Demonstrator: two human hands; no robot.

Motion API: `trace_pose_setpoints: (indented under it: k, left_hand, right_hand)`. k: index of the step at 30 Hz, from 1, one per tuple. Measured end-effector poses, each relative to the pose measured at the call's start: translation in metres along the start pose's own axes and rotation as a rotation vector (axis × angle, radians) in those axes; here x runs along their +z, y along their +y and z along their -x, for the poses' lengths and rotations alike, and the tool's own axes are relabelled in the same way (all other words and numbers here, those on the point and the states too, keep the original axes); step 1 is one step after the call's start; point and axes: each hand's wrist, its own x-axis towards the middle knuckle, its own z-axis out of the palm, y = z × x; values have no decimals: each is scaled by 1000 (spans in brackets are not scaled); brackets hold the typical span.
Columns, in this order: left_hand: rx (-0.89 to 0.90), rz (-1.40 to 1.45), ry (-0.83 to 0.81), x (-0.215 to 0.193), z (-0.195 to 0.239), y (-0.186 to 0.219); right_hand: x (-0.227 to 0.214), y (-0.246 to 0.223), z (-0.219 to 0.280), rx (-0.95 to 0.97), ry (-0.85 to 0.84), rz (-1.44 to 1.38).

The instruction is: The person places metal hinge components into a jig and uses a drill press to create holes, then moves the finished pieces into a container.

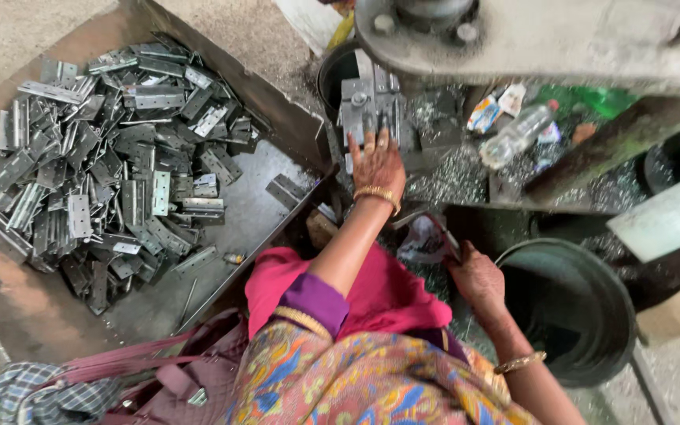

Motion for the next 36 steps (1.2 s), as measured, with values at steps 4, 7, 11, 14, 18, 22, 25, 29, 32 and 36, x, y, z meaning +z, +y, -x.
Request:
trace_pose_setpoints:
  k: [4,7,11,14,18,22,25,29,32,36]
  left_hand:
    - [27,-51,-148,-16,8,-9]
    - [1,-89,-204,-37,-10,-11]
    - [-7,-143,-260,-41,-20,-3]
    - [-4,-116,-205,-33,-16,-6]
    - [18,-189,-167,-29,-14,-7]
    - [11,-186,-189,-28,-19,-4]
    - [-4,-184,-215,-28,-21,-5]
    - [11,-102,-178,-25,-14,-4]
    - [-28,-102,-251,-29,-21,-8]
    - [-45,-103,-191,-21,-40,-9]
  right_hand:
    - [-7,2,-29,-77,-18,35]
    - [-42,-16,-31,-107,-4,117]
    - [-35,-20,-11,-88,-6,45]
    - [-27,-15,-17,-52,21,87]
    - [-49,-27,-11,-159,-5,107]
    - [-74,-50,-19,-89,-27,78]
    - [-34,-24,-4,-93,28,-3]
    - [0,11,-19,-74,13,7]
    - [-28,-6,-27,-105,2,45]
    - [-60,-38,-36,-122,-31,103]
